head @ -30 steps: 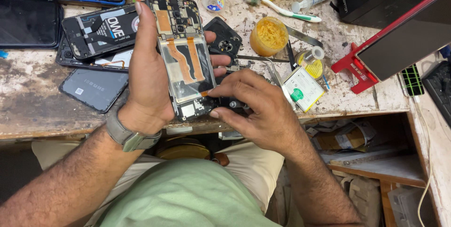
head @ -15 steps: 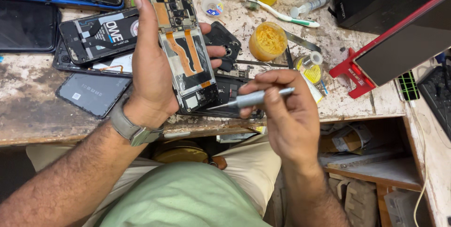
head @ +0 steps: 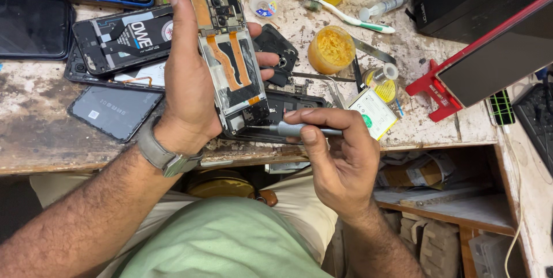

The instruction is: The person uses a screwdriver to remove screws from the internal frame of a disassembled smartphone. They carefully unscrew multiple fasteners around the motherboard and battery area, then lift the main logic board out of the chassis.

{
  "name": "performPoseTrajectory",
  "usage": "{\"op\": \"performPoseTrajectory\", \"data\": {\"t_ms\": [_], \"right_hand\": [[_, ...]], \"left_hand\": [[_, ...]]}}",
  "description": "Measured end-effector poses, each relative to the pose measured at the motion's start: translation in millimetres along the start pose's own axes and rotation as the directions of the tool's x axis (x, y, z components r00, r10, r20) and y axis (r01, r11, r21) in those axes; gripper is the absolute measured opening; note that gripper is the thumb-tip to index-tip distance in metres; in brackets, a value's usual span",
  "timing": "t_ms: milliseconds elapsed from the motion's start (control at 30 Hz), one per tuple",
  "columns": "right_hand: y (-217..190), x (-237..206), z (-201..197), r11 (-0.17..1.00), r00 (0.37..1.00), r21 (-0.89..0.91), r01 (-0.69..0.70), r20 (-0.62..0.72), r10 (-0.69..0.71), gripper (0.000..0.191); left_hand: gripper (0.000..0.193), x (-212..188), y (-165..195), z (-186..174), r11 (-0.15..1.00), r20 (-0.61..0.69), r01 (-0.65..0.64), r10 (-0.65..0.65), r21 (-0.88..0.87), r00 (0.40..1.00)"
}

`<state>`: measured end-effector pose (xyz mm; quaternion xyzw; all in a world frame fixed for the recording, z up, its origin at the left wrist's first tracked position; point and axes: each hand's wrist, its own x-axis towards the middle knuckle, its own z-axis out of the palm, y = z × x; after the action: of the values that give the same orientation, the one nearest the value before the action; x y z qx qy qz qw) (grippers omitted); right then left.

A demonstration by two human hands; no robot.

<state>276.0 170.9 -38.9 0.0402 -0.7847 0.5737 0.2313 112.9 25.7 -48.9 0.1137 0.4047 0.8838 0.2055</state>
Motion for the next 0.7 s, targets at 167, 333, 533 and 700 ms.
{"op": "performPoseTrajectory", "data": {"t_ms": [167, 333, 533, 700], "right_hand": [[-12.9, 7.5, -0.7, 0.901, 0.991, -0.414, 0.13, 0.044, -0.123, 0.012], [-29.0, 23.9, -2.6, 0.802, 0.981, -0.569, 0.182, 0.157, -0.111, 0.015], [-46.4, 30.3, -5.4, 0.807, 0.968, -0.578, 0.118, 0.249, 0.036, 0.028], [-52.9, 36.5, -2.6, 0.779, 0.923, -0.522, 0.348, 0.338, -0.186, 0.03]], "left_hand": [[0.098, -0.7, -2.0, 0.6, 1.0, -0.009, 0.008, -0.008, 0.018, 1.0], [0.099, -0.5, -2.0, -0.2, 0.999, -0.015, 0.003, -0.002, 0.04, 1.0], [0.098, 1.3, -1.3, -1.7, 1.0, -0.006, 0.002, -0.002, 0.021, 1.0], [0.101, 1.7, -0.8, -1.3, 0.999, -0.008, 0.016, -0.016, 0.039, 1.0]]}}
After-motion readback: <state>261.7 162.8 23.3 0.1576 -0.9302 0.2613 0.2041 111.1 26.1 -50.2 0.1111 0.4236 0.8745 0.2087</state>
